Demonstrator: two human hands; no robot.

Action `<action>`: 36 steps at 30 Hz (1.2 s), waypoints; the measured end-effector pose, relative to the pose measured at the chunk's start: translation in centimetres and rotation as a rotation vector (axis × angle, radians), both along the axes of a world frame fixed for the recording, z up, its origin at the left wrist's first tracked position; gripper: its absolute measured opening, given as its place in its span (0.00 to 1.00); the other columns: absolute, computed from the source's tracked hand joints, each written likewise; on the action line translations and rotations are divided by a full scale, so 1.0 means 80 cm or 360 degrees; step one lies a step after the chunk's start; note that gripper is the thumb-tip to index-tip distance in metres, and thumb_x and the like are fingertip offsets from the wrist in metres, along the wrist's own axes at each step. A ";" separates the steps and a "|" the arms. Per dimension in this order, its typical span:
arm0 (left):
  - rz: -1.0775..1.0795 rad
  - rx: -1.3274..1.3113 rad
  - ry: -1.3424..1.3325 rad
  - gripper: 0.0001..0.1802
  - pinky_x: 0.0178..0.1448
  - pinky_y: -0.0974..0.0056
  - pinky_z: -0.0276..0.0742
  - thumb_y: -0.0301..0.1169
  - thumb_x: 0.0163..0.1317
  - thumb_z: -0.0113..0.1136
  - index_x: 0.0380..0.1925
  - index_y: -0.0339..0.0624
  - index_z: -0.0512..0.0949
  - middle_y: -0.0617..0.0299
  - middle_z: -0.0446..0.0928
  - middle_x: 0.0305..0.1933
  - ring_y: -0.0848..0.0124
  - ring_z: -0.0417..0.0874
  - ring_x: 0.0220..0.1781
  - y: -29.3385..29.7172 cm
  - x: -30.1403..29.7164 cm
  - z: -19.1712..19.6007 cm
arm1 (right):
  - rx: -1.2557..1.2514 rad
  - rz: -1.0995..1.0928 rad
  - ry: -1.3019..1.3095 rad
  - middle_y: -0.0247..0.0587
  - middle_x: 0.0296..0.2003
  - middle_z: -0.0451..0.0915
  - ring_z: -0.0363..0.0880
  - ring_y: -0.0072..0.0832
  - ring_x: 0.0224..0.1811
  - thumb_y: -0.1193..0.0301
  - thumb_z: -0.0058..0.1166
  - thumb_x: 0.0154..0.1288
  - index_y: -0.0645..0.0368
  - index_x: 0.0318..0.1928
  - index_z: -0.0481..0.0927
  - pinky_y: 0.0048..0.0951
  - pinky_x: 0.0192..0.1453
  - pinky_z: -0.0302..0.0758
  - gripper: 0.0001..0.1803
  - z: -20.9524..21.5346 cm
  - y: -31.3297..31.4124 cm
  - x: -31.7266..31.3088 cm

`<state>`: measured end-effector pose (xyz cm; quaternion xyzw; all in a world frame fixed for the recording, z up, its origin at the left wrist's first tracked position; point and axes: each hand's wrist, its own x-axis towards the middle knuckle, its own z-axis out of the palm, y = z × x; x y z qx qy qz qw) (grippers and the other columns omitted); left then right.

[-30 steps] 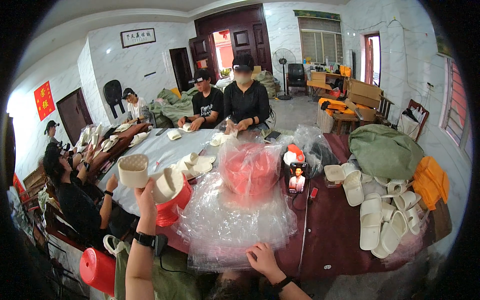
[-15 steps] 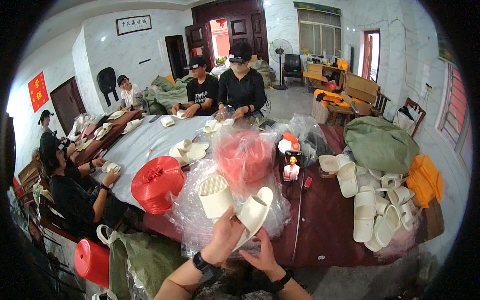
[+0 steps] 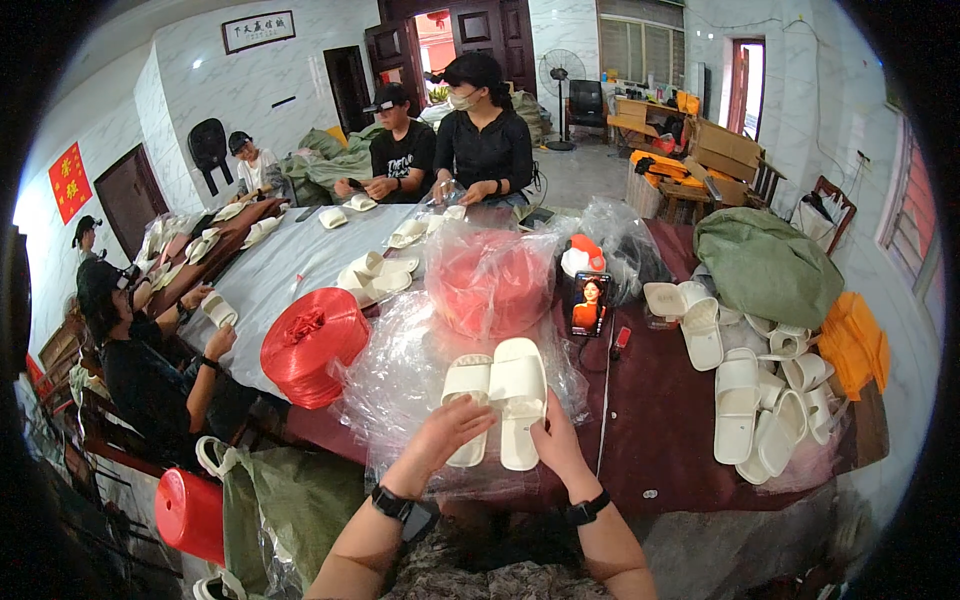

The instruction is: Packaging finished sandals into individual plastic bags.

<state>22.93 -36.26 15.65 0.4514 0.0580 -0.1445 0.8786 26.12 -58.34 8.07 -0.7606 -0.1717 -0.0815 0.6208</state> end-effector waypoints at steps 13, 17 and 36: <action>0.0256 0.2926 -0.0938 0.35 0.76 0.42 0.55 0.52 0.64 0.58 0.68 0.48 0.69 0.41 0.62 0.73 0.42 0.59 0.76 0.088 -0.028 -0.122 | -0.1151 -0.0725 -0.0546 0.58 0.48 0.75 0.72 0.55 0.56 0.71 0.57 0.62 0.66 0.63 0.69 0.47 0.61 0.71 0.29 0.046 0.038 -0.010; 0.0345 0.2874 -0.1073 0.35 0.74 0.43 0.60 0.53 0.65 0.58 0.67 0.47 0.71 0.37 0.64 0.71 0.38 0.62 0.73 0.089 -0.024 -0.131 | -0.1152 -0.0445 -0.0267 0.57 0.46 0.77 0.75 0.52 0.52 0.61 0.61 0.62 0.66 0.53 0.77 0.47 0.56 0.73 0.24 0.045 0.058 -0.011; 0.0281 0.3162 -0.0916 0.42 0.62 0.44 0.71 0.62 0.62 0.55 0.65 0.42 0.72 0.38 0.69 0.67 0.41 0.71 0.66 0.019 -0.072 -0.127 | -0.0917 -0.0413 -0.0092 0.57 0.30 0.81 0.79 0.53 0.34 0.56 0.58 0.67 0.67 0.29 0.81 0.49 0.41 0.74 0.22 0.007 0.074 0.022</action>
